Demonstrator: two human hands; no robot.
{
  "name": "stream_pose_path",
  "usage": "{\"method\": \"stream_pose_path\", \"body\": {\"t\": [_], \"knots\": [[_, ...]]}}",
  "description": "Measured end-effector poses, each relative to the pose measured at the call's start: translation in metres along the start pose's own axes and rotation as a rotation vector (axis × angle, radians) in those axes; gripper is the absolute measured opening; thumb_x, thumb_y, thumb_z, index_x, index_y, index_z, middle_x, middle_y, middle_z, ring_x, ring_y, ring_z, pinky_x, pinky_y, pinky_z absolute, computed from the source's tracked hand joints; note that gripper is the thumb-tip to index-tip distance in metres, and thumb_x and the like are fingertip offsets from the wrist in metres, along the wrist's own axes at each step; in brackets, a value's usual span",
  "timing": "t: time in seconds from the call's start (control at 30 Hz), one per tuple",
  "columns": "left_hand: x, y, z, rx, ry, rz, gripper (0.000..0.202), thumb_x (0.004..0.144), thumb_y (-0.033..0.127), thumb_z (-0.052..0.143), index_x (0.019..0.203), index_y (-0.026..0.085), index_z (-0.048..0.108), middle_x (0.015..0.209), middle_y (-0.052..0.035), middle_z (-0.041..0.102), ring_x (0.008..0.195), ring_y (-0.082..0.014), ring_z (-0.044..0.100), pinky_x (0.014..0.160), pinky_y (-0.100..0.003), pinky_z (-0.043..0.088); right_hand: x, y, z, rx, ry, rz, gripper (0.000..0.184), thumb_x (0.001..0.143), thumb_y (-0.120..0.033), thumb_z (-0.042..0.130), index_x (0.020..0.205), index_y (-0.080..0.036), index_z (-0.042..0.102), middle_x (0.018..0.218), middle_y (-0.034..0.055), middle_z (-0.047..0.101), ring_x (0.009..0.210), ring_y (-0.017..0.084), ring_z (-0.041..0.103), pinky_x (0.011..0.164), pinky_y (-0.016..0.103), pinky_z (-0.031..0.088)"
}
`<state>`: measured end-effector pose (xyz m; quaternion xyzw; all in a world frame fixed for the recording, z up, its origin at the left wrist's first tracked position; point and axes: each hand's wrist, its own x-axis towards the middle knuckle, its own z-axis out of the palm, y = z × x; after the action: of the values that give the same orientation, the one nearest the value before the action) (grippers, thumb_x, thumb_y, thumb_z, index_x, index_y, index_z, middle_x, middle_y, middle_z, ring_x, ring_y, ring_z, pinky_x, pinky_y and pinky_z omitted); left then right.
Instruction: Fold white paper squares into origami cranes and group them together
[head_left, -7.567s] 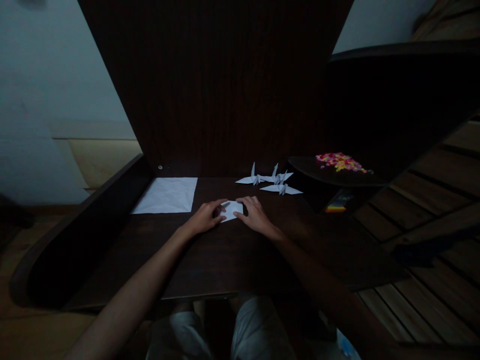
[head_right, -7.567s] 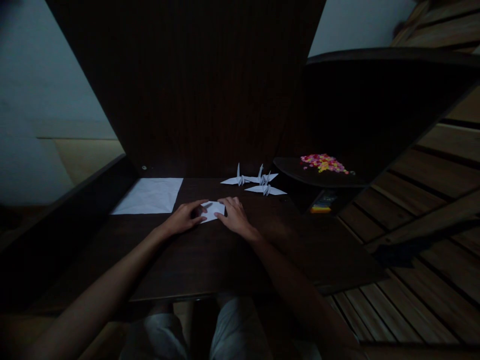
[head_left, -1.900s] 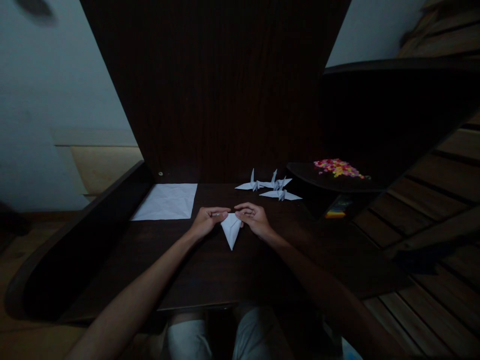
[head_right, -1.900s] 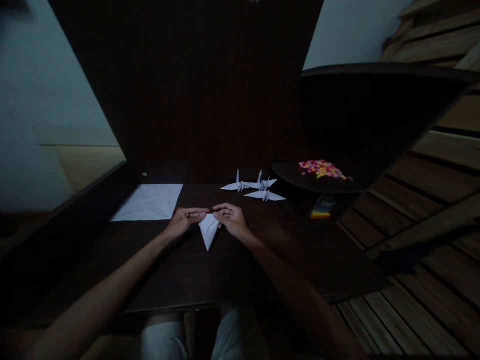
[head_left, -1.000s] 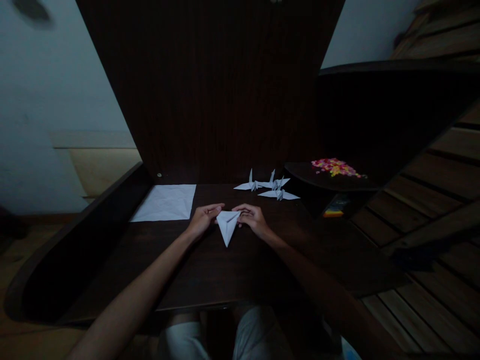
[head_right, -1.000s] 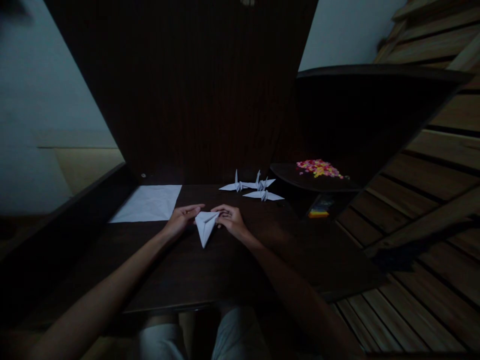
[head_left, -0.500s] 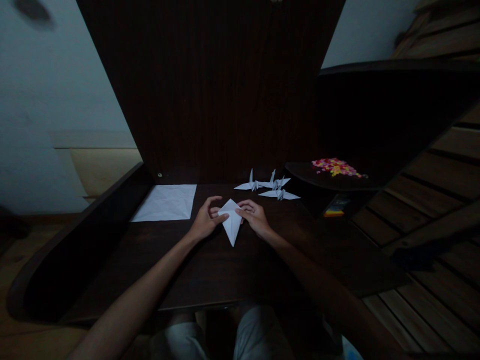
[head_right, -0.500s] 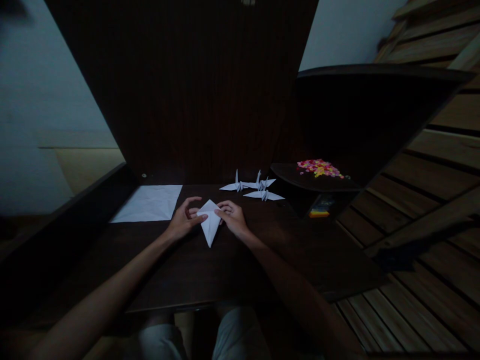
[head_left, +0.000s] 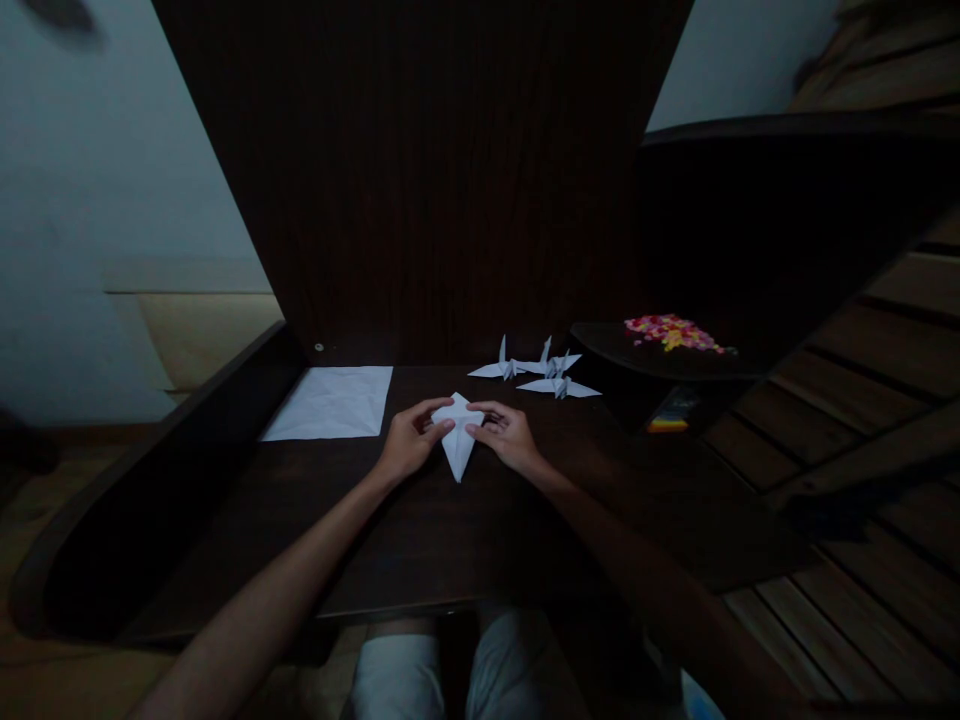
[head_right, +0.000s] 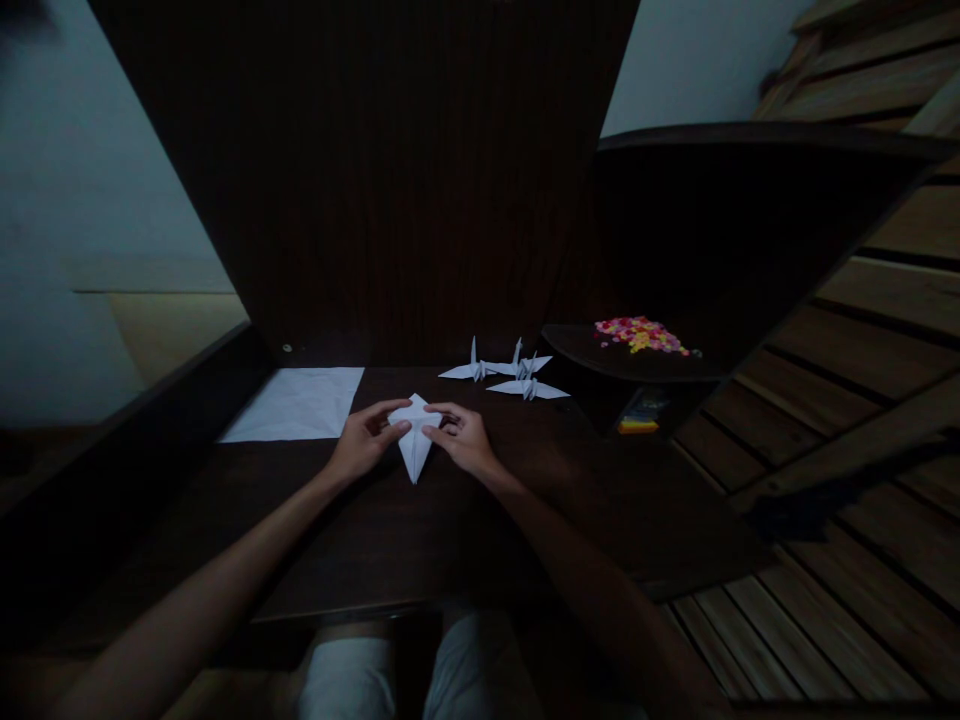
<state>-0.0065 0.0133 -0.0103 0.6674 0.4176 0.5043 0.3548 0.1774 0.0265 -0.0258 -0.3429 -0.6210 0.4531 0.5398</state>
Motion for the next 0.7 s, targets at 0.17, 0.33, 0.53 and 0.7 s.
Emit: {"method": "stream_pose_path", "body": {"t": [0.17,0.33,0.53,0.7], "knots": [[-0.002,0.002,-0.001,0.121,0.062,0.042,0.03,0.076,0.037,0.066,0.098,0.017,0.07,0.096,-0.0078,0.072,0.083,-0.0215,0.066,0.074,-0.033,0.052,-0.001,0.001,-0.003,-0.198,0.032,-0.079,0.025,0.071,-0.032,0.071,0.093,-0.019,0.072,0.09,0.0064,0.07,0.072,0.015,0.06,0.066,0.029,0.049],[-0.002,0.006,-0.004,0.254,0.073,0.18,0.022,0.08,0.037,0.062,0.086,0.019,0.072,0.084,-0.0053,0.07,0.078,-0.0184,0.064,0.071,-0.03,0.05,0.0,-0.003,-0.003,-0.315,0.045,-0.198,0.019,0.075,-0.033,0.069,0.088,-0.02,0.074,0.077,0.005,0.066,0.07,0.017,0.057,0.065,0.03,0.046],[-0.002,0.011,-0.005,0.331,0.111,0.243,0.018,0.08,0.036,0.063,0.082,0.021,0.072,0.084,-0.0044,0.062,0.081,-0.0174,0.059,0.074,-0.03,0.047,0.0,-0.005,-0.003,-0.341,0.073,-0.234,0.014,0.074,-0.034,0.071,0.084,-0.026,0.075,0.082,0.0041,0.062,0.079,0.019,0.057,0.073,0.033,0.047],[-0.001,0.011,-0.006,0.285,0.079,0.154,0.019,0.078,0.037,0.064,0.081,0.02,0.072,0.077,-0.0034,0.065,0.072,-0.0169,0.058,0.069,-0.029,0.046,0.0,-0.005,-0.002,-0.336,0.081,-0.236,0.015,0.076,-0.033,0.068,0.088,-0.027,0.075,0.081,0.0048,0.069,0.08,0.021,0.057,0.077,0.037,0.046]]}}
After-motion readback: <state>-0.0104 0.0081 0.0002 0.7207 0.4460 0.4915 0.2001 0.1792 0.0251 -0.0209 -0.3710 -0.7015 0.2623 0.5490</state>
